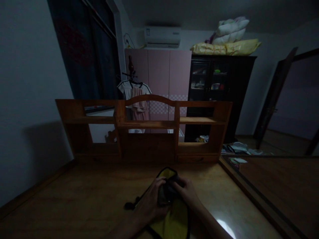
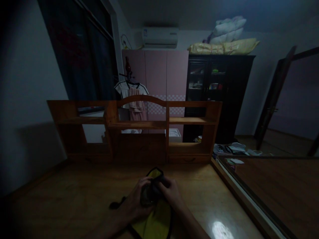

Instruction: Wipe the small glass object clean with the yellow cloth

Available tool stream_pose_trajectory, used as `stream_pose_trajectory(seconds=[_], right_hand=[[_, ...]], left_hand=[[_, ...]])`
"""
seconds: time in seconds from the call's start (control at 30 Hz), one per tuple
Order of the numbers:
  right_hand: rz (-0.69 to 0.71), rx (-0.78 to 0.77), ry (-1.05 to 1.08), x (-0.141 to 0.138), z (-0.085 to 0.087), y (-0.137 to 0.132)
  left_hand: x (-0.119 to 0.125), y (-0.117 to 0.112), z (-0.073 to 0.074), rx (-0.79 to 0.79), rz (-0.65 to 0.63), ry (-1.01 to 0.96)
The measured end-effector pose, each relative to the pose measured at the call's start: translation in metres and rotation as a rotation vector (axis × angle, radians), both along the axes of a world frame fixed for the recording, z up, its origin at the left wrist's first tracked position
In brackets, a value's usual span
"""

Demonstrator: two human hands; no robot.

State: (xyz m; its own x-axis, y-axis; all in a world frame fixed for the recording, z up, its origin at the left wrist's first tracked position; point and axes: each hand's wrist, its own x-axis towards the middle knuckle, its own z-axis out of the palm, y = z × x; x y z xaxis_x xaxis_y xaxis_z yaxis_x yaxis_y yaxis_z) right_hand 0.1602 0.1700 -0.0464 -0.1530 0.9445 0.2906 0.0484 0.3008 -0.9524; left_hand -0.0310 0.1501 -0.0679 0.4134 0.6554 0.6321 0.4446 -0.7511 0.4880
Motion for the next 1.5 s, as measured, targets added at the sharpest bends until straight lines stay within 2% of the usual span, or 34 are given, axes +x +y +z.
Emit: stream_pose_trajectory(seconds=[0.23,0.37,0.53,0.7,0.93,1.03,1.17,1.27,1.37,1.5], right_hand=[[0.059,-0.363,0.404,-0.005,0.002,-0.010],[0.253,-0.514,0.532,-0.012,0.014,-0.026],[0.425,-0.535,0.564,-0.009,0.020,-0.034],[0.341,-0.470,0.544,-0.002,0.012,-0.026],[0.287,-0.499,0.564,0.001,0.000,-0.020],[0.271,-0.490,0.514,0.003,0.001,-0.019],[0.357,-0.418,0.454,0.002,0.007,-0.018],[0.389,-0.399,0.486,-0.001,0.012,-0.021],[0.363,-0.393,0.514,-0.004,0.013,-0.022],[0.290,-0.371,0.461,-0.004,0.008,-0.016]], left_hand=[[-0.005,-0.005,0.007,-0.017,0.032,-0.047],[-0.008,-0.007,0.007,-0.037,0.009,-0.058],[-0.009,-0.006,0.006,-0.015,-0.014,-0.058],[-0.008,-0.007,0.008,-0.029,0.061,-0.106],[-0.009,-0.010,0.011,-0.048,0.017,-0.095],[-0.009,-0.012,0.014,-0.054,0.009,-0.072],[-0.011,-0.011,0.017,-0.051,-0.008,-0.005],[-0.011,-0.009,0.017,-0.048,0.047,0.010],[-0.009,-0.009,0.017,-0.060,0.111,0.013],[-0.007,-0.008,0.018,-0.049,0.125,0.038]])
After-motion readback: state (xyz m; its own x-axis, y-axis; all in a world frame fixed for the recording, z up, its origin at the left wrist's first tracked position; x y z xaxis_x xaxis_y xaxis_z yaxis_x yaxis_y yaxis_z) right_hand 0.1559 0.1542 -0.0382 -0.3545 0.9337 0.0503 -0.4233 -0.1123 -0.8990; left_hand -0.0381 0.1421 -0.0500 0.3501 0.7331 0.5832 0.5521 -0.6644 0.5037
